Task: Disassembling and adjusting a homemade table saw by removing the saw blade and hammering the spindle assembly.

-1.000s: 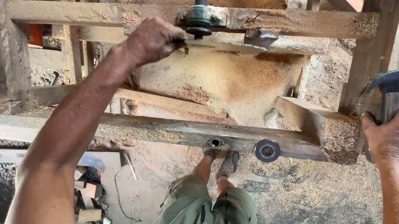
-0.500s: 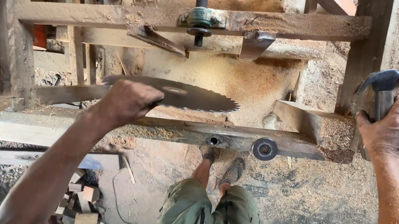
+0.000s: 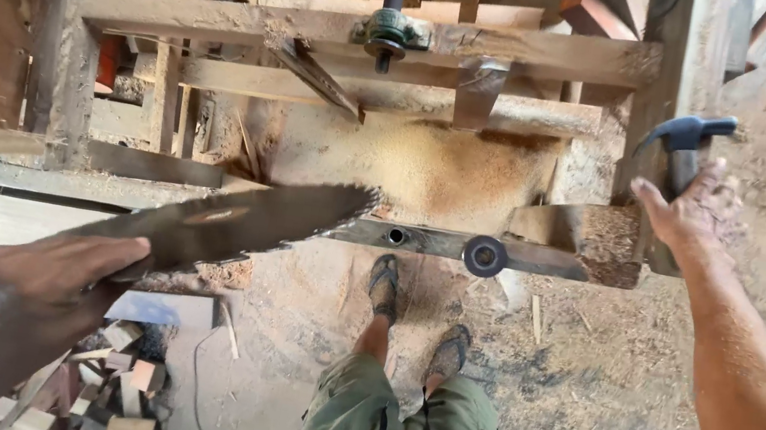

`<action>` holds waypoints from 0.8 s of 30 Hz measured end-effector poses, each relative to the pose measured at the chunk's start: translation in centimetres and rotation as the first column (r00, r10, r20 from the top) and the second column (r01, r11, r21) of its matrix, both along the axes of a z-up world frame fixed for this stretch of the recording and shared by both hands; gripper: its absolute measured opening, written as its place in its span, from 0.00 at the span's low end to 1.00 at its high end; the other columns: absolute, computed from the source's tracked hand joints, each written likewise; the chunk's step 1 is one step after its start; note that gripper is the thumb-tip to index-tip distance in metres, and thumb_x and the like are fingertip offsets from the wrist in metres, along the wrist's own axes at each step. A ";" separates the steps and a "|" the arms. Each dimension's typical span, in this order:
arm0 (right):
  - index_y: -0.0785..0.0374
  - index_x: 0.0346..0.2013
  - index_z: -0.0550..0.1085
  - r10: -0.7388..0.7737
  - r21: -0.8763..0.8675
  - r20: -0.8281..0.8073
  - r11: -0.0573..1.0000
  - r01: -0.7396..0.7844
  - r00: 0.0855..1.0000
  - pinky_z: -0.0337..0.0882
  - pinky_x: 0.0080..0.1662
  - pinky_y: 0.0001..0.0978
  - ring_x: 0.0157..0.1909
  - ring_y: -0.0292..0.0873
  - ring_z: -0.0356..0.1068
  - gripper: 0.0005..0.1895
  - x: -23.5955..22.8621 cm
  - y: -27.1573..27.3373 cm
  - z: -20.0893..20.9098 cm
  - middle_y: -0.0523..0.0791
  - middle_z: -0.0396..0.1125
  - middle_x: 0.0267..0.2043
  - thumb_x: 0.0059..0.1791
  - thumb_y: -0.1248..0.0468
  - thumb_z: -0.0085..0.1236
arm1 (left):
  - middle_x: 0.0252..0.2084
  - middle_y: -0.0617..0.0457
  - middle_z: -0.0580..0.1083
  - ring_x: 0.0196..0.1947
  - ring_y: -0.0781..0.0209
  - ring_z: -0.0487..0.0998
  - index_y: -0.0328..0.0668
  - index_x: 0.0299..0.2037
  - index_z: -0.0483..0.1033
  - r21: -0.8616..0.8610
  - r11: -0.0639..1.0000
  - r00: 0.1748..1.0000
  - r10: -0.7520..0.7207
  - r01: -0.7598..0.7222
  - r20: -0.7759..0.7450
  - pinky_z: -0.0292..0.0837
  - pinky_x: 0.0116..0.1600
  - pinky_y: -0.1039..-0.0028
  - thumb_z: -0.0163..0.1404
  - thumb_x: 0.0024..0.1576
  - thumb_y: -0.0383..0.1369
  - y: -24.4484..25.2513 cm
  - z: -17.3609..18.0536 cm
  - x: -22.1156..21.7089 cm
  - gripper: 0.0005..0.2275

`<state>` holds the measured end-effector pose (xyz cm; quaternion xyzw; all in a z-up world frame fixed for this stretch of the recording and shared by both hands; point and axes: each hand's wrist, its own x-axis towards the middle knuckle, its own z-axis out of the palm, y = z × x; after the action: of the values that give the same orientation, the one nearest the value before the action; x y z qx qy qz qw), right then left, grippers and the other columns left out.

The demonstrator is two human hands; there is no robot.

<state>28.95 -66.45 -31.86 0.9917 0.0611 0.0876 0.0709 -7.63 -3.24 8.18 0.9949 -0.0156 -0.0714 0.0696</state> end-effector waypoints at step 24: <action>0.56 0.44 0.77 0.416 0.488 -0.611 0.868 -0.093 0.673 0.74 0.24 0.38 0.18 0.42 0.72 0.15 -45.2 -7.3 10.6 0.44 0.73 0.22 0.55 0.52 0.47 | 0.25 0.55 0.73 0.21 0.67 0.72 0.47 0.34 0.79 -0.412 0.570 0.652 -0.753 0.711 0.085 0.72 0.25 0.77 0.47 0.68 0.36 -36.5 -20.0 5.7 0.11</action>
<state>-16.21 -73.73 -21.21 0.9216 0.2042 -0.2738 -0.1843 -1.93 -39.71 -11.79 0.8554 -0.4370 -0.1384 0.2410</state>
